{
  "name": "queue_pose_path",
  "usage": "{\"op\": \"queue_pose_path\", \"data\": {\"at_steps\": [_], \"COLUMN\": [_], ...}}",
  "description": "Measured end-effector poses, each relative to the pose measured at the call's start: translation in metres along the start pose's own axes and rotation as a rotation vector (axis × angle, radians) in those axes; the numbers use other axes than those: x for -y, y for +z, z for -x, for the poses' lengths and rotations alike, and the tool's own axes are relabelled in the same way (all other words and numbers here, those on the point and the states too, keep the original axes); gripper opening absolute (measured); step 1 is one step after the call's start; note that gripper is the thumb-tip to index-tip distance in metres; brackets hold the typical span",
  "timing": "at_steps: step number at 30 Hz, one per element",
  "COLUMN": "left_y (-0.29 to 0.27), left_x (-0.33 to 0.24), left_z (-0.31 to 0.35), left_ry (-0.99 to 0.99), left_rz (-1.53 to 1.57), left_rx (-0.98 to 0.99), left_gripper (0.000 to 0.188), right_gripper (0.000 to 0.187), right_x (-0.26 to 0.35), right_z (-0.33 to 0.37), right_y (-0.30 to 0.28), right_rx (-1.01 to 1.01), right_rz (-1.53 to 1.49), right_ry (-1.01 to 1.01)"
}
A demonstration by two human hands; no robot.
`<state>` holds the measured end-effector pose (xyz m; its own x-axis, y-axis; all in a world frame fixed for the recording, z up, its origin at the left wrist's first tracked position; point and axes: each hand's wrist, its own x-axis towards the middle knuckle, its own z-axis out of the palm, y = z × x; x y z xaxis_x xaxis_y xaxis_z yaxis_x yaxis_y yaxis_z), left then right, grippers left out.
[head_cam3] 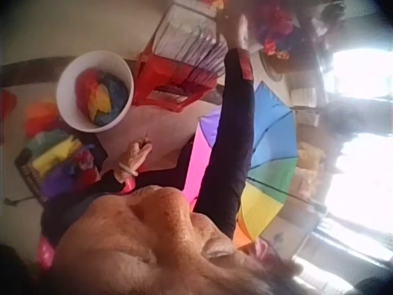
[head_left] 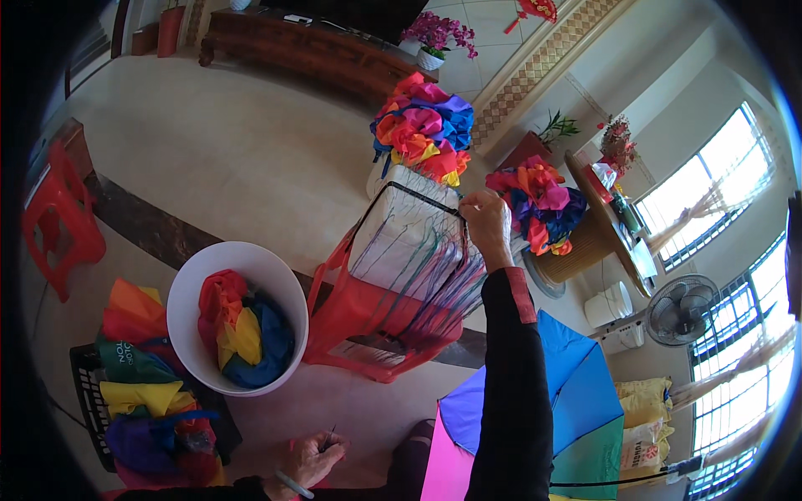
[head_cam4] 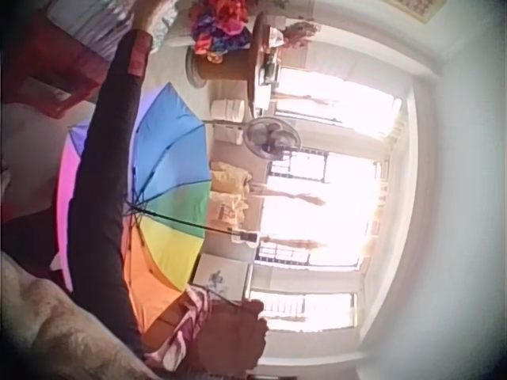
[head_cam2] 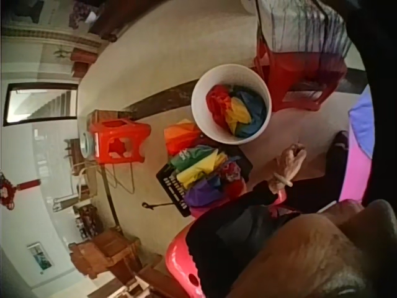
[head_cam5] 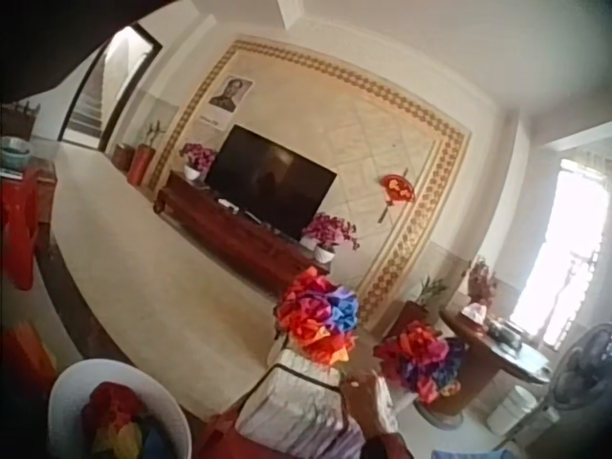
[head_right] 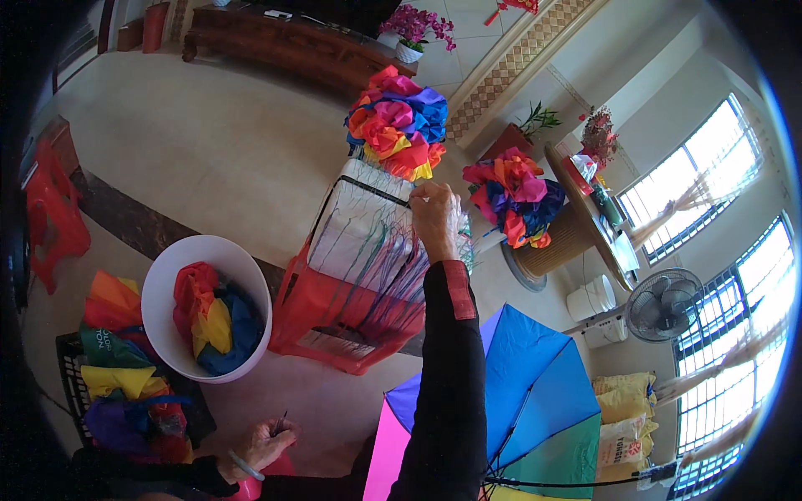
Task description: Repairing a rainbow-colored umbrella by sewing the fabric to the frame ribs.
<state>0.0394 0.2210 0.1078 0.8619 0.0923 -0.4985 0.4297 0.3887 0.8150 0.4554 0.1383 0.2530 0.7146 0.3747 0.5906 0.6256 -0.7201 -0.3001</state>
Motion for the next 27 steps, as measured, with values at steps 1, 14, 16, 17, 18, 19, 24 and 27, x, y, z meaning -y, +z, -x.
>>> {"op": "queue_pose_path", "data": {"at_steps": [1, 14, 16, 17, 18, 19, 24, 27], "left_y": [0.001, -0.004, -0.003, -0.002, -0.002, -0.003, 0.002, -0.004], "left_x": [-0.003, 0.006, 0.003, 0.002, 0.0, -0.001, -0.003, 0.001], "left_z": [0.001, -0.001, -0.001, 0.0, 0.0, 0.001, 0.002, 0.001], "left_ry": [-0.02, -0.015, -0.013, -0.014, -0.014, -0.013, -0.015, 0.009], "left_rz": [-0.024, -0.088, -0.086, -0.085, -0.085, -0.084, -0.136, -0.179], "left_rx": [0.004, 0.064, 0.058, 0.056, 0.055, 0.054, 0.052, 0.069], "left_gripper": [0.015, 0.02, 0.019, 0.018, 0.017, 0.017, 0.017, 0.018], "right_gripper": [0.013, 0.013, 0.013, 0.014, 0.014, 0.014, 0.014, 0.012], "right_x": [0.001, 0.002, 0.004, 0.005, 0.007, 0.009, 0.057, 0.106], "right_z": [0.0, 0.004, 0.004, 0.005, 0.006, 0.007, 0.021, 0.04], "right_y": [-0.001, 0.0, 0.0, -0.002, -0.003, -0.005, -0.027, -0.016], "right_rx": [0.014, 0.125, 0.126, 0.127, 0.128, 0.128, -0.108, -0.064], "right_rz": [0.001, -0.015, -0.003, 0.012, 0.027, 0.027, 0.006, -0.014], "right_ry": [0.019, 0.04, 0.044, 0.052, 0.06, 0.059, -0.13, -0.239]}}
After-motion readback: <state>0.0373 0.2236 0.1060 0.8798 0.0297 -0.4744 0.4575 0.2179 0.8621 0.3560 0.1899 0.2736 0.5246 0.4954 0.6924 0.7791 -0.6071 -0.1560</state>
